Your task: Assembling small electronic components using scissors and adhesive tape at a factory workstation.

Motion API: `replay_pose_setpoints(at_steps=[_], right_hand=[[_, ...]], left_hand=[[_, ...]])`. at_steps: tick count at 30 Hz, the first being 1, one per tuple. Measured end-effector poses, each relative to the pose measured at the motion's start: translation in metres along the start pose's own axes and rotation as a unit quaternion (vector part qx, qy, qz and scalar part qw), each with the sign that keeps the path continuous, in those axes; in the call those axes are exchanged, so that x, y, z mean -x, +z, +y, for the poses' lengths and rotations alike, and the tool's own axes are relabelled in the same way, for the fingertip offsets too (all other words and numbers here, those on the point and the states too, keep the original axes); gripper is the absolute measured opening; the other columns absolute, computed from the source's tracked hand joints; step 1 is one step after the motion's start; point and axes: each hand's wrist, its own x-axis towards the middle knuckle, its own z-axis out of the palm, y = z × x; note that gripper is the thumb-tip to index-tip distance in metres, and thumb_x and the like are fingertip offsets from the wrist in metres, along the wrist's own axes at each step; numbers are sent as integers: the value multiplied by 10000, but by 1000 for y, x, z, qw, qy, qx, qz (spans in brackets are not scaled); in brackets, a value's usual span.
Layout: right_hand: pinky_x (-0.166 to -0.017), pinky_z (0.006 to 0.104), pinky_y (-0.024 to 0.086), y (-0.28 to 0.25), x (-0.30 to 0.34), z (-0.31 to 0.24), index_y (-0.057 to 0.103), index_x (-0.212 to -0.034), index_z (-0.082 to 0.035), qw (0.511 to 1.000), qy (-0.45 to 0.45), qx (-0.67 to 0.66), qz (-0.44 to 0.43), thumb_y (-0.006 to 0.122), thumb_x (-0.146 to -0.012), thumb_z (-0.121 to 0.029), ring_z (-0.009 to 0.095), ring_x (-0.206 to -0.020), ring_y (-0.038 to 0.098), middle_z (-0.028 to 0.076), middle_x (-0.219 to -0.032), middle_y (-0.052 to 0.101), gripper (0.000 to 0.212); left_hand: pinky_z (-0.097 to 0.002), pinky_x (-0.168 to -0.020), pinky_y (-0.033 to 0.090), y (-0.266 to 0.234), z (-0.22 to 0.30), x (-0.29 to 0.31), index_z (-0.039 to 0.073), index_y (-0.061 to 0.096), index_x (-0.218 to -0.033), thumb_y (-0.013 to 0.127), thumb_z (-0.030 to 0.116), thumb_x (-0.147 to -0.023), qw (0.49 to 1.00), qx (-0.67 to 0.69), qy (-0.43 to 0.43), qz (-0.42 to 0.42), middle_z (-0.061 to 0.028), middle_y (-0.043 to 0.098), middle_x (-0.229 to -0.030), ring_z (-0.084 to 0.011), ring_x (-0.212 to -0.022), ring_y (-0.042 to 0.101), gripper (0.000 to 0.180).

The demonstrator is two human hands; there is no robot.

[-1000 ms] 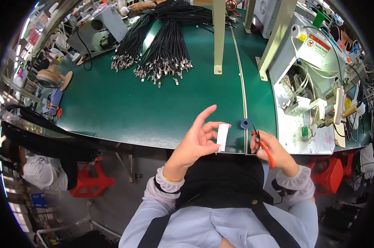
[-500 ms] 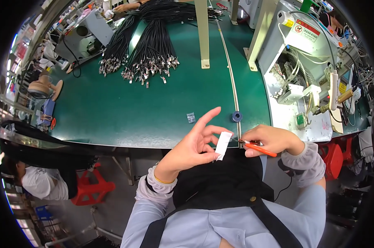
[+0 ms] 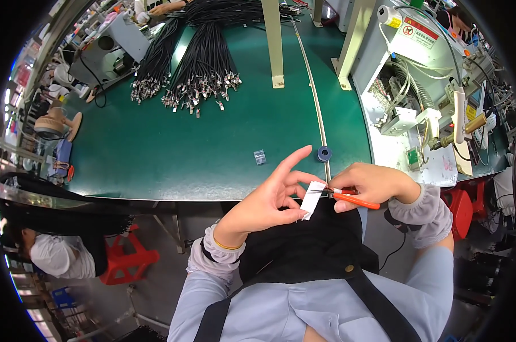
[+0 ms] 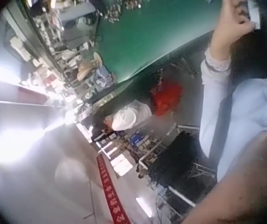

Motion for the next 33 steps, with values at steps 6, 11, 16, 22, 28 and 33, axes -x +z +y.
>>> replay_pose_setpoints(at_steps=[6,11,16,22,28,33], right_hand=[[-454,337,309,2,1,2,480,-649,-19,999,7,26,25,655,-792,-388,230,-458,387,89,-501,405,433],[-440,335,299,7,0,6,475,-610,-26,998,20,18,61,686,-764,-379,224,-438,376,87,-485,402,440],[-438,336,297,7,0,8,474,-605,-23,997,16,34,63,688,-759,-391,224,-436,371,86,-484,401,453],[-433,339,292,9,1,13,472,-612,-21,998,14,27,51,680,-762,-412,217,-431,367,80,-481,395,467],[-453,357,307,9,0,13,494,-626,-18,999,23,-11,48,628,-773,-494,250,-453,404,98,-485,415,516],[-475,375,325,11,1,13,523,-661,-17,997,45,14,59,614,-772,-520,279,-487,450,121,-516,452,523]], left_hand=[[-241,-701,505,-3,-3,0,98,32,-1431,613,-85,-726,1000,2,1,0,-203,484,-1193,-168,-909,555,932],[-242,-702,510,-5,-7,-1,103,29,-1431,620,-83,-722,1000,20,-3,-6,-204,476,-1199,-164,-899,551,942],[-243,-698,516,-8,-10,-3,102,29,-1431,622,-91,-712,999,50,-13,-8,-208,466,-1213,-167,-904,552,952],[-265,-731,515,-9,-15,-5,113,53,-1433,641,-93,-700,993,114,-33,-23,-194,449,-1238,-166,-923,552,961],[-286,-766,510,-10,-21,-6,113,70,-1432,661,-85,-693,986,160,-31,-30,-188,438,-1255,-164,-929,551,967],[-259,-687,531,-9,-23,-7,111,52,-1434,659,-110,-662,982,188,-34,-3,-212,445,-1252,-192,-960,561,1006]])
